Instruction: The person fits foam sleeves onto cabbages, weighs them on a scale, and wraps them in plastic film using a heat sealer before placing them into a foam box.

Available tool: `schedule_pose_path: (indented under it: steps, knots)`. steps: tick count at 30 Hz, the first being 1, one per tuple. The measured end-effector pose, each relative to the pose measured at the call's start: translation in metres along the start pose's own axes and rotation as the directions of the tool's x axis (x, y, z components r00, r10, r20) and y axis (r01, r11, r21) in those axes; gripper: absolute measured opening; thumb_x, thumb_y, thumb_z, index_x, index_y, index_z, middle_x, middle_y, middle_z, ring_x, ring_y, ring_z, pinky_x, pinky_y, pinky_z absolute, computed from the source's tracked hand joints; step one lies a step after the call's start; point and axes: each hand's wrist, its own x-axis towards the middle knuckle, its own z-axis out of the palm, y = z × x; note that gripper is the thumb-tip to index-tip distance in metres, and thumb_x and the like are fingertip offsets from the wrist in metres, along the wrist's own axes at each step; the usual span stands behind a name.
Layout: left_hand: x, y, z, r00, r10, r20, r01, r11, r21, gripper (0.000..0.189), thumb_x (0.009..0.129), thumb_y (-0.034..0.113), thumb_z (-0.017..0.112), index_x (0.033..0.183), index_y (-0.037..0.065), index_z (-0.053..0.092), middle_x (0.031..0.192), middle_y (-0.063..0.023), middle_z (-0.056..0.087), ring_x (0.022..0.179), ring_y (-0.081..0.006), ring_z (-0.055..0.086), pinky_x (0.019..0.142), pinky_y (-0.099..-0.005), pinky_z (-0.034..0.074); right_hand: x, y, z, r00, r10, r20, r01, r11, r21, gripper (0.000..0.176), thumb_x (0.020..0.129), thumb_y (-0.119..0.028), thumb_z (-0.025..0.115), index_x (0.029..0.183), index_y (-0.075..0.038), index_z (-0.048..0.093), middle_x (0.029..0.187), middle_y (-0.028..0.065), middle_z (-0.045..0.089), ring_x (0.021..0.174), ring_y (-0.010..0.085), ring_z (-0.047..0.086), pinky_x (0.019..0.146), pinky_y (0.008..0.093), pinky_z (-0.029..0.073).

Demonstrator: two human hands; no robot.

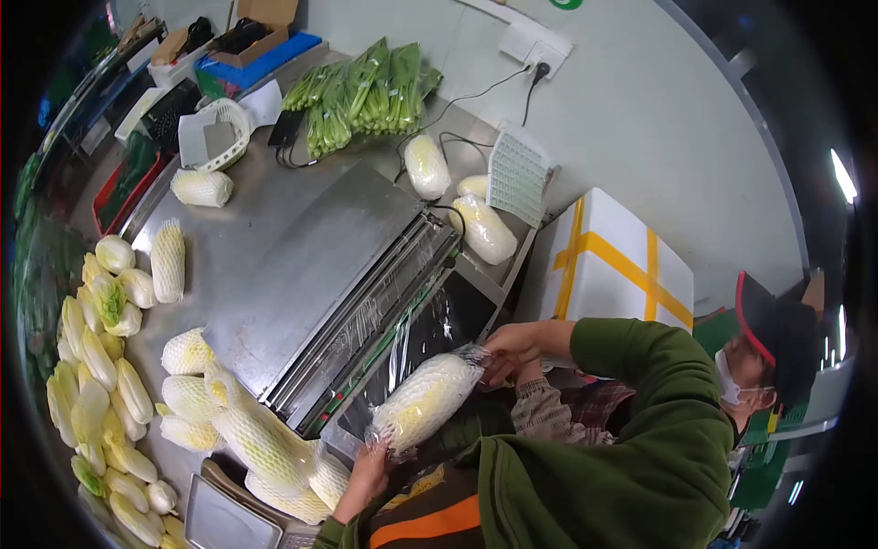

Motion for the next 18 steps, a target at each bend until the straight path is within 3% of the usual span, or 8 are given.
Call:
schedule_pose_path:
  steps: [2,4,7,10,13,14,15,18]
  knots:
    - [-0.008,-0.027,-0.008,0.988,0.139,-0.073,-0.156,0.928,-0.337,0.051,0.102,0.030,0.043,0.139,-0.003,0.034,0.133,-0.0197,0.050,0.110,-0.0334,0.059,0.085,-0.0469,0.055,-0.004,0.016,-0.002,0.996,-0.033,-0.081,0.054,0.959,0.279,0.062,0.093,-0.044,0.058,0.122,0.011,0.051,0.121,0.0234,0.060,0.111,0.0337,0.061,0.093,0.0439,0.052]
    - [-0.021,-0.032,-0.002,0.982,0.165,-0.092,-0.188,0.895,-0.404,0.047,0.103,0.033,0.038,0.135,-0.002,0.035,0.131,-0.0212,0.049,0.104,-0.0356,0.062,0.078,-0.0488,0.058,-0.017,0.015,0.044,0.931,-0.011,-0.364,0.095,0.972,0.216,0.067,0.092,-0.048,0.058,0.117,0.014,0.052,0.106,0.0291,0.063,0.097,0.0344,0.067,0.081,0.0419,0.058]
    - [-0.044,-0.037,0.005,0.840,0.314,-0.443,-0.428,0.885,-0.185,0.031,0.103,0.034,0.036,0.116,0.006,0.041,0.118,-0.0188,0.053,0.097,-0.0326,0.063,0.069,-0.0468,0.060,-0.027,0.018,0.087,0.878,-0.138,-0.458,0.158,0.987,0.007,0.057,0.090,-0.045,0.064,0.108,0.008,0.056,0.095,0.0204,0.063,0.087,0.0276,0.066,0.079,0.0350,0.058]
    - [-0.040,-0.058,-0.017,0.751,0.483,-0.451,-0.532,0.846,0.019,0.026,0.102,0.032,0.041,0.109,0.007,0.043,0.109,-0.0160,0.053,0.085,-0.0277,0.063,0.061,-0.0412,0.060,-0.010,0.043,0.095,0.806,-0.357,-0.472,0.203,0.916,-0.346,0.045,0.091,-0.041,0.065,0.099,0.003,0.060,0.083,0.0097,0.063,0.076,0.0178,0.064,0.070,0.0295,0.055]
    - [-0.041,-0.044,0.007,0.618,0.634,-0.465,-0.530,0.773,0.350,0.019,0.099,0.022,0.051,0.092,0.004,0.049,0.082,-0.0071,0.053,0.067,-0.0151,0.052,0.054,-0.0306,0.049,0.011,0.063,0.106,0.420,-0.698,-0.580,0.257,0.704,-0.662,0.030,0.093,-0.032,0.060,0.096,-0.002,0.059,0.077,0.0140,0.064,0.071,0.0253,0.066,0.061,0.0391,0.050]
    - [-0.044,-0.035,0.015,0.556,0.706,-0.439,-0.484,0.704,0.520,0.019,0.097,0.018,0.055,0.086,0.003,0.050,0.075,-0.0041,0.051,0.063,-0.0109,0.045,0.056,-0.0282,0.044,0.016,0.062,0.109,0.430,-0.694,-0.577,0.260,0.707,-0.658,0.030,0.093,-0.032,0.060,0.096,-0.002,0.059,0.077,0.0140,0.064,0.071,0.0253,0.066,0.061,0.0391,0.050]
    - [-0.035,-0.036,0.017,0.367,0.837,-0.406,-0.500,0.545,0.673,0.021,0.097,0.015,0.055,0.080,0.002,0.049,0.068,-0.0028,0.049,0.064,-0.0086,0.043,0.054,-0.0275,0.036,0.021,0.060,0.111,0.297,-0.755,-0.584,0.230,0.650,-0.724,0.028,0.094,-0.030,0.058,0.095,-0.003,0.058,0.075,0.0162,0.063,0.070,0.0311,0.065,0.062,0.0422,0.049]
    - [-0.019,-0.034,0.008,0.226,0.916,-0.331,-0.380,0.395,0.836,0.016,0.095,0.012,0.054,0.087,-0.001,0.053,0.075,-0.0181,0.055,0.066,-0.0311,0.053,0.062,-0.0395,0.043,0.023,0.040,0.115,0.129,-0.833,-0.538,0.108,0.552,-0.827,0.021,0.095,-0.026,0.056,0.092,-0.006,0.053,0.072,0.0191,0.063,0.070,0.0414,0.062,0.060,0.0486,0.048]
